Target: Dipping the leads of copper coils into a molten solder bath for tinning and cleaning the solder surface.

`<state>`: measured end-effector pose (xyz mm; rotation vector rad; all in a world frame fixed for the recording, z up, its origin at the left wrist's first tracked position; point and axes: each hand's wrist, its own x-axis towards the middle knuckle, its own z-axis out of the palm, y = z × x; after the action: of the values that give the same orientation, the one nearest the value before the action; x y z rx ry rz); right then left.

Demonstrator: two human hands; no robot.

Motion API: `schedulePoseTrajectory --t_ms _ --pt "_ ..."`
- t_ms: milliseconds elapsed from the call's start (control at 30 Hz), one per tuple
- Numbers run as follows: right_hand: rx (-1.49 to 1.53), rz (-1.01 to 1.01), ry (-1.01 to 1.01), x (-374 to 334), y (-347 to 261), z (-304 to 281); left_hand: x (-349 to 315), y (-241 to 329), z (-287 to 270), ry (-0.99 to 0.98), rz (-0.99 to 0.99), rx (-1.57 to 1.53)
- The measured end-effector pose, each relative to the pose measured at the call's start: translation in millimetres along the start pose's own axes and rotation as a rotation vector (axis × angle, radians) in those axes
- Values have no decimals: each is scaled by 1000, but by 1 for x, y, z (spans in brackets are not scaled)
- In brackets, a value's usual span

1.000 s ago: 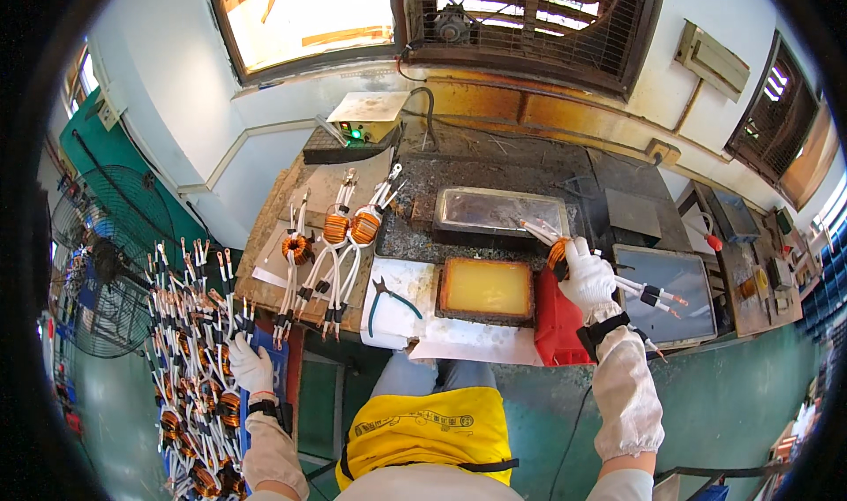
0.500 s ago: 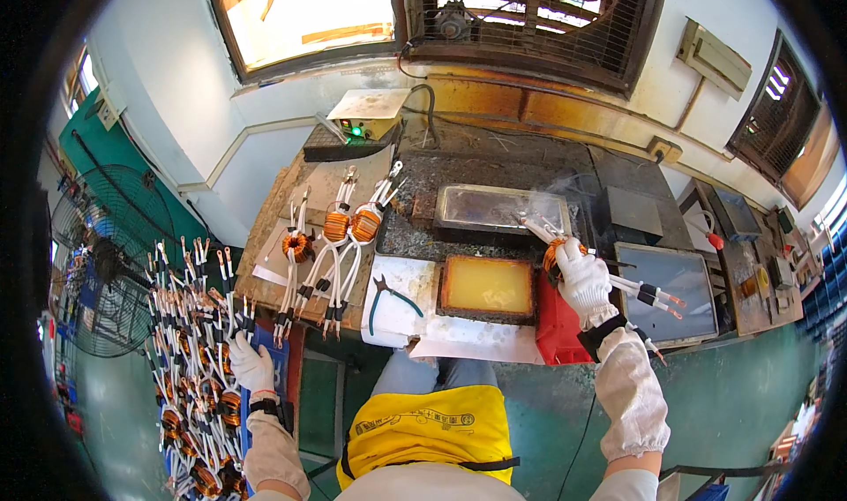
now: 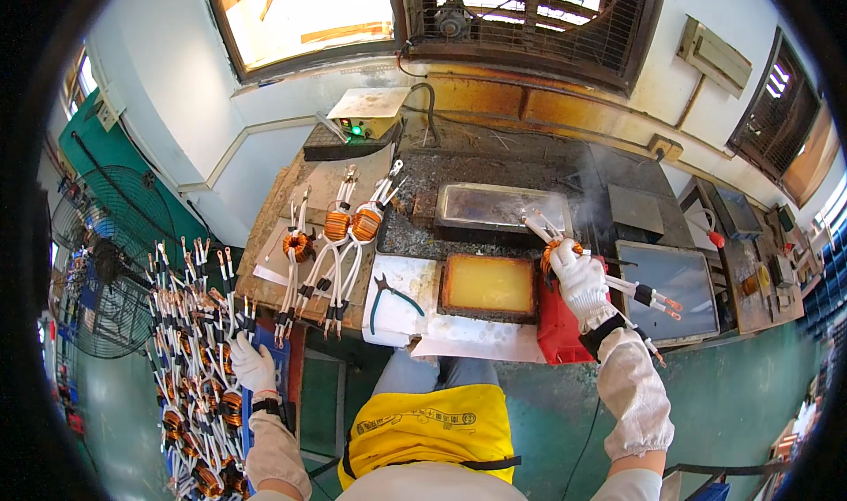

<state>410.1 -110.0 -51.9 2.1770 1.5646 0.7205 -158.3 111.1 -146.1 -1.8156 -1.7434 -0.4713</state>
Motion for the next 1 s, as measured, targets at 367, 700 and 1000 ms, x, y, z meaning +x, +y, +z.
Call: schedulePoseTrajectory --t_ms 367,700,1000 --pt "345 143 -30 2 9 -19 0 1 -1 -66 -32 19" --pt "563 291 -22 4 21 -13 0 1 0 -35 -12 13" --pt "673 362 -96 11 28 -22 0 0 2 -43 -26 -1"
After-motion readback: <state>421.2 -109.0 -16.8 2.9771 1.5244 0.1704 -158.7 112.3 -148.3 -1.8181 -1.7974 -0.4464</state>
